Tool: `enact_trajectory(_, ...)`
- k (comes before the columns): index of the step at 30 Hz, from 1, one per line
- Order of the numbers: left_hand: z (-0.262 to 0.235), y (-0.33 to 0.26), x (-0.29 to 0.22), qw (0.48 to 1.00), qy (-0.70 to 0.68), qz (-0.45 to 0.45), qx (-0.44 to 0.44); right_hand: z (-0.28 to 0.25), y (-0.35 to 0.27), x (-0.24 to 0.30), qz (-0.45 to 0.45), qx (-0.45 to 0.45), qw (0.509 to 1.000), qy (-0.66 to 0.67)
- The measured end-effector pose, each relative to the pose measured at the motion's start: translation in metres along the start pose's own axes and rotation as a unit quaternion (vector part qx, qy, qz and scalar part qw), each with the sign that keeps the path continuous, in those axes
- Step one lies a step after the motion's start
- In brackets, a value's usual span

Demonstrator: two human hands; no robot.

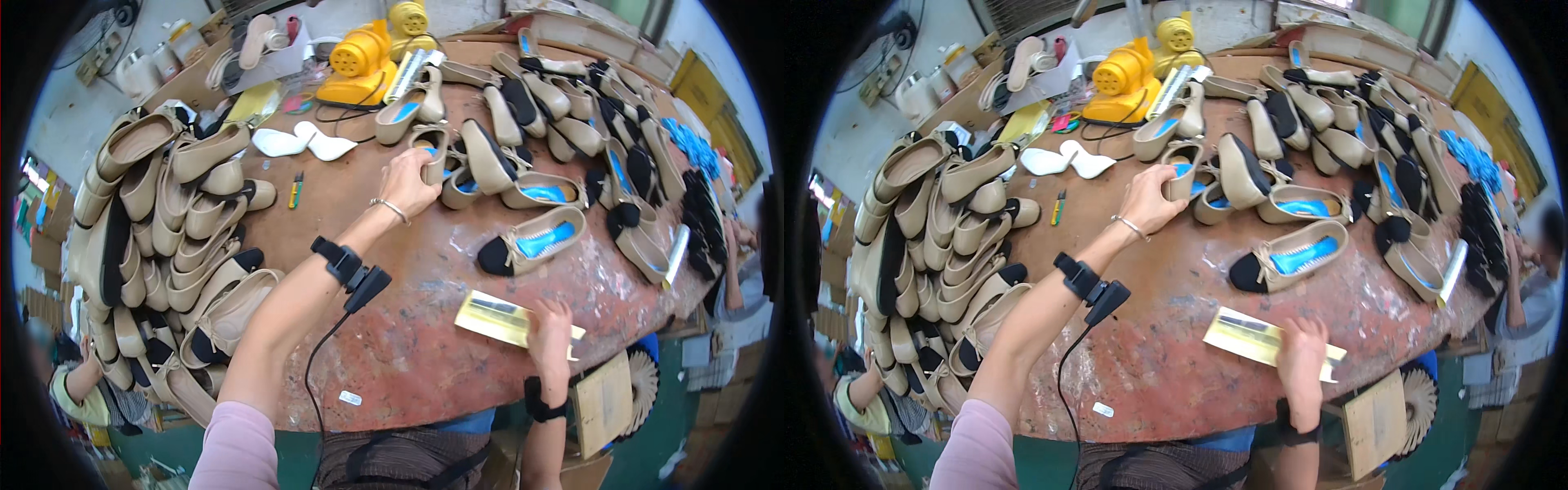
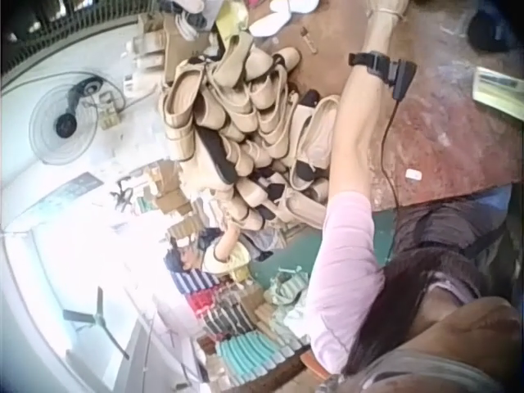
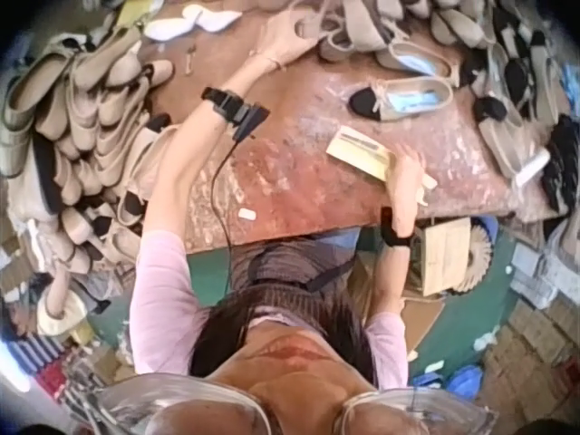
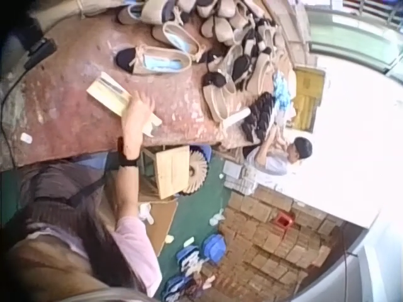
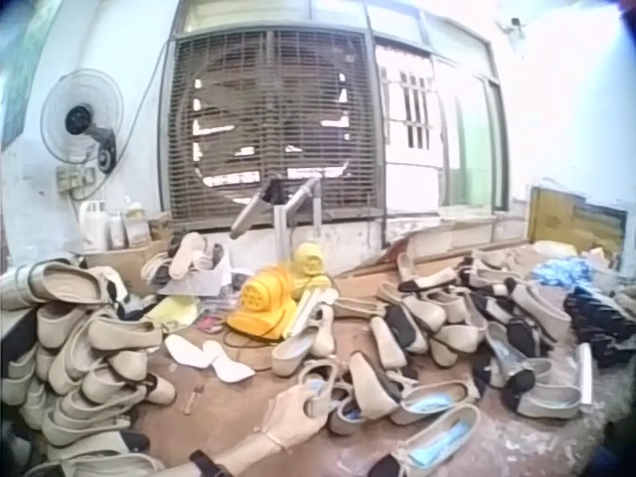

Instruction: The recorder is inserting insoles and applying labels to the bottom of shoes.

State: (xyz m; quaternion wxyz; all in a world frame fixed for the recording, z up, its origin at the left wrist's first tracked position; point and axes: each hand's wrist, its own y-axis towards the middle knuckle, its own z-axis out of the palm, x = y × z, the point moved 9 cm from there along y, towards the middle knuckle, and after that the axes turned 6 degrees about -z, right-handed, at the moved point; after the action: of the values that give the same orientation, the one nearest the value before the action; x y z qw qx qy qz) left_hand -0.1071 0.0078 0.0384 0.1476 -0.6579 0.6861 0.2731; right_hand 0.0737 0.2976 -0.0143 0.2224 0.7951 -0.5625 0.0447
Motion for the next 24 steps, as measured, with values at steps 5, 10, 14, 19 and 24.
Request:
enact_trajectory(5,-0.05,-0.031,0.032,0.992,-0.015,0.123,-0.012,-0.018,-0.005,-0.029,0.085,-0.025,0.996,0.009)
enact_trajectory(10,-0.069,0.002,0.131,0.988,-0.15,-0.034,0.029,-0.011,-0.001,-0.024,0.091,-0.026,0.995,0.043)
enact_trajectory(14,-0.067,0.05,0.195,0.952,0.264,-0.063,-0.14,-0.008,0.008,-0.011,0.094,-0.005,0.993,0.077)
enact_trajectory(19,-0.024,0.083,0.251,0.96,0.232,-0.154,0.013,-0.027,0.009,-0.001,0.083,-0.052,0.993,0.066)
enact_trajectory(24,-0.11,0.037,0.194,0.945,0.12,-0.075,-0.296,-0.033,0.014,0.013,0.122,-0.059,0.983,0.127)
